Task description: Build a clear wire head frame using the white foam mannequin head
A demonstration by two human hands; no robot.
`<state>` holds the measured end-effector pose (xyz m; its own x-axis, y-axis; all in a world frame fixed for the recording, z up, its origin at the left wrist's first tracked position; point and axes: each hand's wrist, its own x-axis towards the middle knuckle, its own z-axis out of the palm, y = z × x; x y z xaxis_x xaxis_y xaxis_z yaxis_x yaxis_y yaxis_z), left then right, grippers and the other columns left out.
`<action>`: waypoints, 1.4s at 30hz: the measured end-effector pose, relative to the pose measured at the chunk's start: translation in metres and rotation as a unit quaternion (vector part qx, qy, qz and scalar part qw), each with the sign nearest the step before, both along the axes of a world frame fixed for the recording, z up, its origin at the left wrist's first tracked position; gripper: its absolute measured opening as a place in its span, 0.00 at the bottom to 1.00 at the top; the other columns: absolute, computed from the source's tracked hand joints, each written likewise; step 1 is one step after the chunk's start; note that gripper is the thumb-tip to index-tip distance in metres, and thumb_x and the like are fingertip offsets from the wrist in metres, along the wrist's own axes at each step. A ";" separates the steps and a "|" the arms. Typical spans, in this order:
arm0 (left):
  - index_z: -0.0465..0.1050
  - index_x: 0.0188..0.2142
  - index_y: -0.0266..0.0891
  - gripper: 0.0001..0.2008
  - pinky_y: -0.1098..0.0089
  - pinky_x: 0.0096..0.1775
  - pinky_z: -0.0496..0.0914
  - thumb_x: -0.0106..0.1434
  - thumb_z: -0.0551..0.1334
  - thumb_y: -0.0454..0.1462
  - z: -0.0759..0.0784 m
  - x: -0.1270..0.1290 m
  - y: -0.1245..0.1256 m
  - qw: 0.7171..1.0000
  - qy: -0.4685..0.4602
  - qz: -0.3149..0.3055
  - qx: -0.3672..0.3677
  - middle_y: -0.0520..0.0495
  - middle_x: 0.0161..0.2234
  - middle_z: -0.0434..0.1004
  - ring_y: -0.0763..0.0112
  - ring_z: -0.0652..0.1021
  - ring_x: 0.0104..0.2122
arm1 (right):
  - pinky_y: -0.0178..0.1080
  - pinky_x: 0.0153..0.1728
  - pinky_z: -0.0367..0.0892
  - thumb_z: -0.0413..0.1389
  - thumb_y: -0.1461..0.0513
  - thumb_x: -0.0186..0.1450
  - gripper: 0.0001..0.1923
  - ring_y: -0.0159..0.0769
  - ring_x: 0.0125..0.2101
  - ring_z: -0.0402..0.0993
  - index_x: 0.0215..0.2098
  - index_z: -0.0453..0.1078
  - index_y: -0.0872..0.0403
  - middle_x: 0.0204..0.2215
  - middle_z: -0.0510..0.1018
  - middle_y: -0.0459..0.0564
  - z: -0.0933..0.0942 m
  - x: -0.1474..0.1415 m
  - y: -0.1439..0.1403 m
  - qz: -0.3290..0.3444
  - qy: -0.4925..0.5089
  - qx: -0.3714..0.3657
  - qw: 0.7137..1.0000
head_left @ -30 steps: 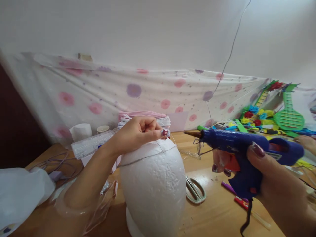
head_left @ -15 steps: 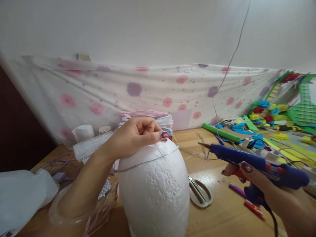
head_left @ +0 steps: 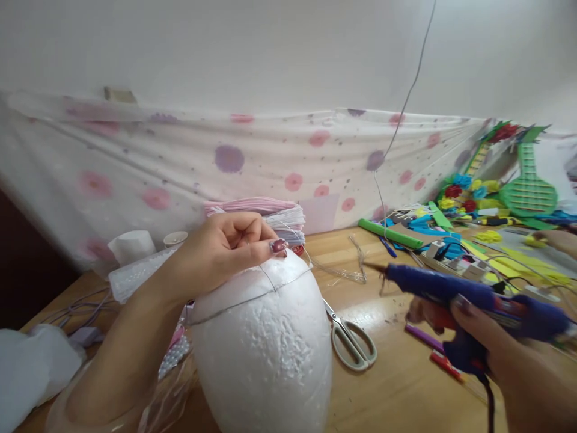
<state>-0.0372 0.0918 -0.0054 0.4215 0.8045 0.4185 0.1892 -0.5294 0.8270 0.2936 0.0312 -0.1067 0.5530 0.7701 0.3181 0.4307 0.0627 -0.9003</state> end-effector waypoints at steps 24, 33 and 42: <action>0.52 0.20 0.39 0.21 0.71 0.34 0.65 0.59 0.65 0.37 -0.001 -0.002 -0.001 1.000 0.016 0.013 -0.017 0.52 0.31 0.75 0.72 0.75 0.32 | 0.49 0.38 0.69 0.44 0.38 0.58 0.26 0.64 0.42 0.79 0.29 0.67 0.48 0.30 0.82 0.61 -0.107 0.015 0.041 0.019 -0.248 -0.256 0.934; 0.52 0.21 0.39 0.21 0.70 0.36 0.65 0.60 0.65 0.37 -0.001 0.000 0.000 1.000 0.008 -0.005 -0.024 0.51 0.31 0.75 0.70 0.76 0.35 | 0.54 0.41 0.69 0.48 0.36 0.55 0.32 0.62 0.39 0.77 0.40 0.69 0.52 0.34 0.81 0.62 -0.117 0.015 0.042 -0.033 -0.248 -0.176 0.952; 0.51 0.21 0.40 0.21 0.71 0.33 0.65 0.58 0.65 0.38 0.003 0.002 -0.004 0.999 0.023 0.003 -0.043 0.49 0.32 0.77 0.72 0.76 0.32 | 0.57 0.48 0.65 0.50 0.44 0.65 0.23 0.56 0.43 0.71 0.40 0.69 0.55 0.39 0.75 0.62 -0.093 -0.007 0.012 -0.128 -0.218 0.125 0.960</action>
